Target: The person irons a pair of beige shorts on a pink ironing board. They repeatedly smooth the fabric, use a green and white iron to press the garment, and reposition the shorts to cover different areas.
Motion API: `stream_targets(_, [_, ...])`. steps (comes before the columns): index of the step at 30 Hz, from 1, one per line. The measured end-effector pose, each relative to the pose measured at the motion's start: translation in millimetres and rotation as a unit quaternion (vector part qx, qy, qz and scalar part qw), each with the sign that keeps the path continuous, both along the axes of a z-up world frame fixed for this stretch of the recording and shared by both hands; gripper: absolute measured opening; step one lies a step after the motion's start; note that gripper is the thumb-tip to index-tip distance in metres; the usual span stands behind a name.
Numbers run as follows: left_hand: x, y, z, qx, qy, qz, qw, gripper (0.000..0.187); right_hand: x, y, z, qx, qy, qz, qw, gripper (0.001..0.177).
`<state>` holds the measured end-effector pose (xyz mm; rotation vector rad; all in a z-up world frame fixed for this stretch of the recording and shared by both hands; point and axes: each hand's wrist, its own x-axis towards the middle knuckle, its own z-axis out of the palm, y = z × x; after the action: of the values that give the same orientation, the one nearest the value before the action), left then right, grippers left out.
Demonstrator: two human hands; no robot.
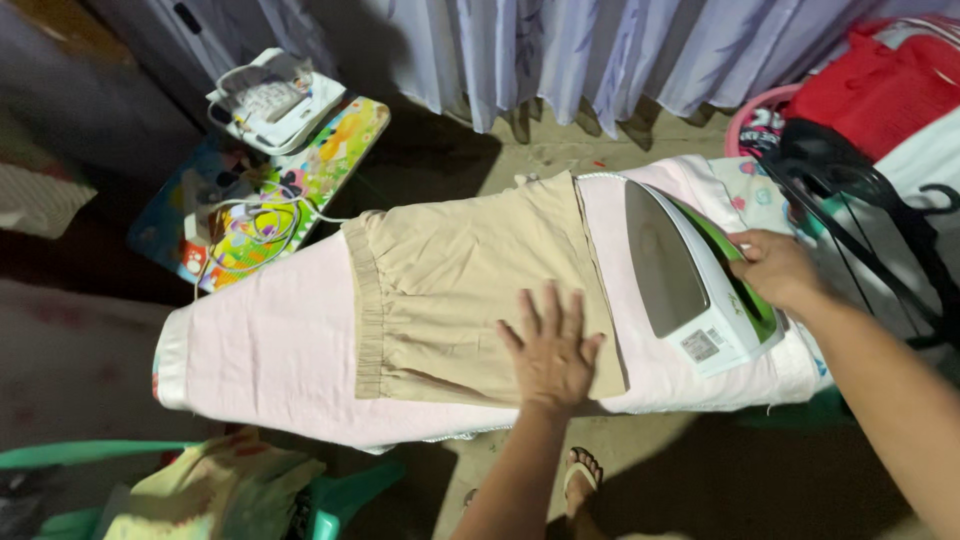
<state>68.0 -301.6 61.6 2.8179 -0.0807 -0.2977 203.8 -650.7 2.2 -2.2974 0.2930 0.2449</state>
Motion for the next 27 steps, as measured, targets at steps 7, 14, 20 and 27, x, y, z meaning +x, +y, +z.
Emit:
stream_targets(7, [-11, 23, -10, -0.056, -0.017, -0.058, 0.997, 0.069, 20, 35, 46, -0.053, 0.013, 0.059, 0.997, 0.049])
stream_targets(14, [-32, 170, -15, 0.063, -0.171, 0.326, 0.928, 0.069, -27, 177, 180, -0.11, 0.047, 0.216, 0.969, 0.053])
stream_targets(20, [-42, 245, -9, -0.163, 0.106, 0.465, 0.864, 0.059, -77, 260, 179, -0.246, -0.037, 0.403, 0.881, 0.048])
stream_targets(27, [-45, 283, -67, -0.45, 0.101, 0.42, 0.781, 0.029, -98, 362, 145, -0.266, -0.127, 0.4, 0.868, 0.046])
